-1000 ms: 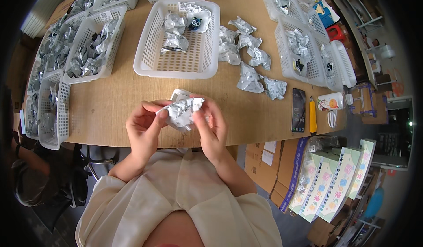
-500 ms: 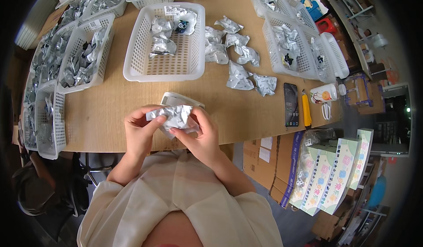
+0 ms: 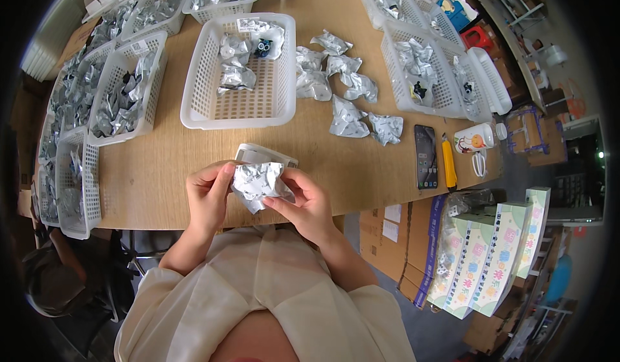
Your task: The person seals small silver foil pouches using a handheld tape dispenser. They pick up each pouch, apply tape to the opening, and place the sealed pouch into a white plastic basket. The process is repeated for multiple pouches throughout the clip.
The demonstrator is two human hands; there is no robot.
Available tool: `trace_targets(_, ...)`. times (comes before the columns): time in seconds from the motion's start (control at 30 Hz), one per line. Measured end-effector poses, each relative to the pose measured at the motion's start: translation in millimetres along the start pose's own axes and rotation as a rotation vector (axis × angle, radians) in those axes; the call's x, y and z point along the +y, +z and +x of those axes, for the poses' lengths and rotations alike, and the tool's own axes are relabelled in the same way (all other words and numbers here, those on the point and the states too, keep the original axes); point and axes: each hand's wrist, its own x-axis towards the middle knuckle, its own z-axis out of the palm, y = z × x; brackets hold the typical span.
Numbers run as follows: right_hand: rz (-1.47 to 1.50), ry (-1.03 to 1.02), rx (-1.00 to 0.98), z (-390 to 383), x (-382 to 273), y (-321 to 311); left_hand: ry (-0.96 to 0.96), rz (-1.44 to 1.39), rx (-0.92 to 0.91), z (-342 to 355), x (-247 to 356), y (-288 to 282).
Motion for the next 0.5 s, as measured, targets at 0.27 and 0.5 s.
trace_targets(0.27,0.077,0.045,0.114,4,-2,-10,0.02,-0.292,-0.043,14,20,-4)
trace_targets(0.5,-0.001,0.039,0.054,6,-8,-12,-0.111,-0.042,-0.026,20,23,-4)
